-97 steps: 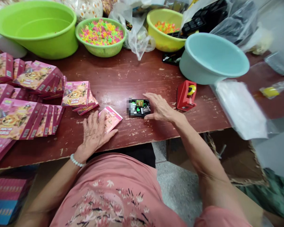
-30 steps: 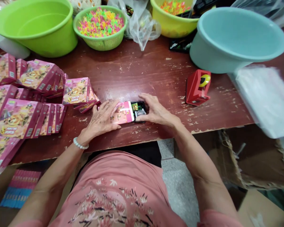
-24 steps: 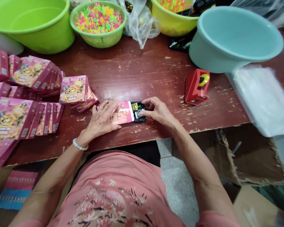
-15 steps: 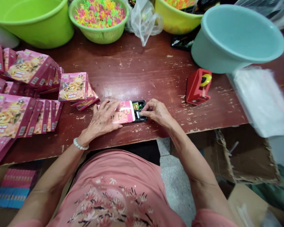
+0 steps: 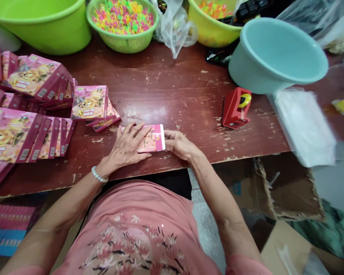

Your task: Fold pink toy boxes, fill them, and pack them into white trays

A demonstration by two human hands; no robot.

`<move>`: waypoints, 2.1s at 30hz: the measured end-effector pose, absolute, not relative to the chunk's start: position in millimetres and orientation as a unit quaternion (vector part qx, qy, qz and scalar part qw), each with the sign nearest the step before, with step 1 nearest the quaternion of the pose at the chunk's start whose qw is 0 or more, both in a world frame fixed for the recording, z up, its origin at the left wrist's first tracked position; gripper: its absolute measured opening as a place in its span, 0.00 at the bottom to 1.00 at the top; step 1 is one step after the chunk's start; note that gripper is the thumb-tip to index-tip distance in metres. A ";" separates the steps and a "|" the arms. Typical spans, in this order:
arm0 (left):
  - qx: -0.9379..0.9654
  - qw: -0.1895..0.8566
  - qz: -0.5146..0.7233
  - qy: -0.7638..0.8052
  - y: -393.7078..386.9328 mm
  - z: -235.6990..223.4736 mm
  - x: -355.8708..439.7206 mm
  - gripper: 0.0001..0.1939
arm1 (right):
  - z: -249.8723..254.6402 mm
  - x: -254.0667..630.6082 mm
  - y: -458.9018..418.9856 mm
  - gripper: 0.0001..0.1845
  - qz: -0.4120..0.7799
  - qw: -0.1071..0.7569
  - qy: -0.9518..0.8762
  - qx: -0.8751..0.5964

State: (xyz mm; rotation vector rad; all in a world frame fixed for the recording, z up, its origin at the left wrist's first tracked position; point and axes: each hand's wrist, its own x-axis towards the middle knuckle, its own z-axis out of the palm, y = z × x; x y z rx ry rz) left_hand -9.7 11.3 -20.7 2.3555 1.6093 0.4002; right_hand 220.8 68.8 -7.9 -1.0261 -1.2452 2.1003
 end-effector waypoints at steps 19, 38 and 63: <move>0.417 0.539 0.531 0.504 -92.7 -1.9 1.1 0.30 | -4.0 191.6 -39.1 0.27 0.574 0.458 -0.555 -0.390; 0.490 0.370 0.587 0.528 -100.9 3.0 -13.5 0.11 | -5.1 198.3 -37.1 0.11 0.589 0.439 -0.563 -0.379; 0.514 0.502 0.446 0.534 -75.5 25.5 -30.2 0.08 | 2.7 212.1 -18.7 0.06 0.634 0.361 -0.579 -0.364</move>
